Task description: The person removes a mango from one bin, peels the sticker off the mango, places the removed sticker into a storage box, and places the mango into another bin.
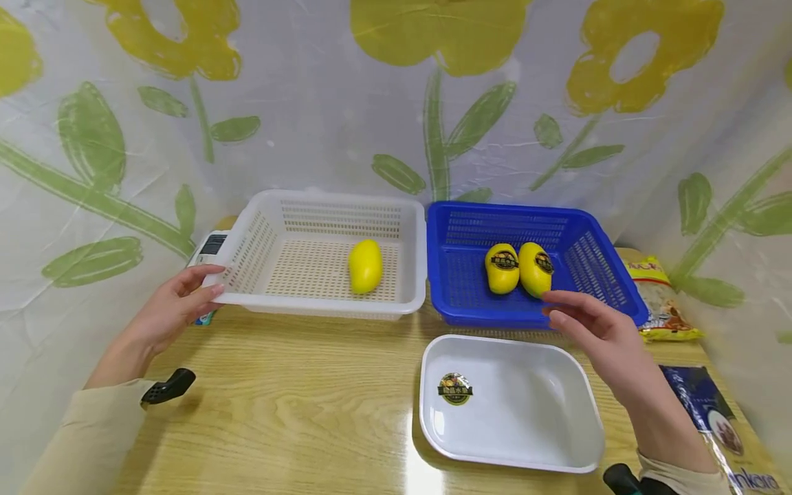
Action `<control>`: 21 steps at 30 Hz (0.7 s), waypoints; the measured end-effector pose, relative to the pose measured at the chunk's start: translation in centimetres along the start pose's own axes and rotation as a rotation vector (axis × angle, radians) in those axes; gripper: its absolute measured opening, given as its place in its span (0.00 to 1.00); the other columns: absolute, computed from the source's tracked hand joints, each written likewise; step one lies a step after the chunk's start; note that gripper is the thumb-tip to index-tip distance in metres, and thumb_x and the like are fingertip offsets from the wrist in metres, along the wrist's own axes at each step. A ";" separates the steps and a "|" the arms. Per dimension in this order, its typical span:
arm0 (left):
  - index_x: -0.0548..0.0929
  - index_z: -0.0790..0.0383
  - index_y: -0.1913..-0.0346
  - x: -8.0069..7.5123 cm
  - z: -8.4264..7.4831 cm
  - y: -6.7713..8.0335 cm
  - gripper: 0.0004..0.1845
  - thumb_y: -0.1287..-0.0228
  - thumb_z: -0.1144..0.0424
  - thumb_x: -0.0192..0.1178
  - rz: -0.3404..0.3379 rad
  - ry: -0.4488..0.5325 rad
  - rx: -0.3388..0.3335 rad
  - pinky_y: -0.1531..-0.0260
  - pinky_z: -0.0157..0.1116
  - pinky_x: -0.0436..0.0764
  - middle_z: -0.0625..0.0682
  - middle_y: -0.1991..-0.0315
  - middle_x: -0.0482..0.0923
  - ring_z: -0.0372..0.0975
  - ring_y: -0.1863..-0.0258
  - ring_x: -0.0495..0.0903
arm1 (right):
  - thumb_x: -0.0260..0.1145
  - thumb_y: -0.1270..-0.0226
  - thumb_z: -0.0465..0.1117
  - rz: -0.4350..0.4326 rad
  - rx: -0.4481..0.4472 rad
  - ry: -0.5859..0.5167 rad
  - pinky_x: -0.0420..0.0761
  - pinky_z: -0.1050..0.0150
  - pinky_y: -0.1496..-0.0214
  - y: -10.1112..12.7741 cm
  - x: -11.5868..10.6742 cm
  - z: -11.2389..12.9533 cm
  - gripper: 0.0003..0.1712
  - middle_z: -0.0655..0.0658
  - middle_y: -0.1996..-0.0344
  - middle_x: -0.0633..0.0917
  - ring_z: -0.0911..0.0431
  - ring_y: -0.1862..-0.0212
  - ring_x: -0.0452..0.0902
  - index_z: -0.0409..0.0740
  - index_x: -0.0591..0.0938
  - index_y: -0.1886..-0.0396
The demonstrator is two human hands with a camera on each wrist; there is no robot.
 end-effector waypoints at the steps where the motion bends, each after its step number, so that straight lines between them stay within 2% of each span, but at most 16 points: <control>1: 0.68 0.60 0.35 0.0 0.0 0.0 0.20 0.27 0.66 0.54 0.002 0.000 0.004 0.54 0.28 0.80 0.49 0.41 0.64 0.31 0.54 0.79 | 0.57 0.24 0.43 -0.027 0.003 -0.013 0.76 0.77 0.49 0.5 -0.5 -0.6 0.22 0.53 0.47 0.82 0.62 0.49 0.80 0.40 0.74 0.36; 6: 0.68 0.61 0.34 -0.1 0.3 -0.1 0.21 0.27 0.66 0.55 0.009 0.008 0.015 0.53 0.29 0.81 0.48 0.41 0.65 0.31 0.53 0.79 | 0.59 0.26 0.40 -0.186 0.060 -0.181 0.74 0.80 0.50 2.2 -3.0 -4.1 0.22 0.54 0.47 0.81 0.65 0.51 0.80 0.40 0.74 0.35; 8: 0.68 0.61 0.34 -0.2 0.3 0.0 0.21 0.27 0.66 0.55 0.012 0.022 0.016 0.54 0.29 0.81 0.48 0.41 0.64 0.31 0.53 0.79 | 0.60 0.27 0.40 -0.259 0.076 -0.285 0.75 0.80 0.51 2.6 -4.0 -5.4 0.22 0.53 0.47 0.80 0.65 0.52 0.80 0.41 0.76 0.36; 12: 0.68 0.61 0.35 -0.2 0.2 0.2 0.21 0.28 0.65 0.56 -0.001 0.023 0.007 0.55 0.28 0.81 0.50 0.39 0.62 0.30 0.54 0.78 | 0.63 0.29 0.40 -0.401 0.127 -0.421 0.78 0.79 0.55 2.6 -6.0 -7.7 0.22 0.54 0.46 0.77 0.66 0.53 0.79 0.43 0.77 0.37; 17: 0.67 0.61 0.34 0.0 0.0 0.3 0.22 0.28 0.64 0.56 -0.003 -0.009 -0.004 0.55 0.27 0.80 0.49 0.39 0.62 0.30 0.54 0.78 | 0.65 0.32 0.42 -0.538 0.248 -0.450 0.78 0.80 0.60 2.3 -8.1 -10.1 0.25 0.58 0.49 0.74 0.67 0.55 0.74 0.49 0.76 0.35; 21: 0.66 0.62 0.33 0.1 -0.1 0.1 0.23 0.27 0.63 0.56 0.002 -0.039 -0.010 0.55 0.26 0.80 0.51 0.38 0.61 0.30 0.53 0.78 | 0.67 0.33 0.45 -0.527 0.298 -0.391 0.77 0.82 0.61 1.9 -9.0 -11.7 0.29 0.58 0.47 0.73 0.70 0.56 0.75 0.52 0.74 0.32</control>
Point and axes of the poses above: each hand's wrist, its own y-axis away from the middle knuckle, its own x-axis out of the palm, z = x × y, the point moved 2 cm from there along -y, towards the middle knuckle
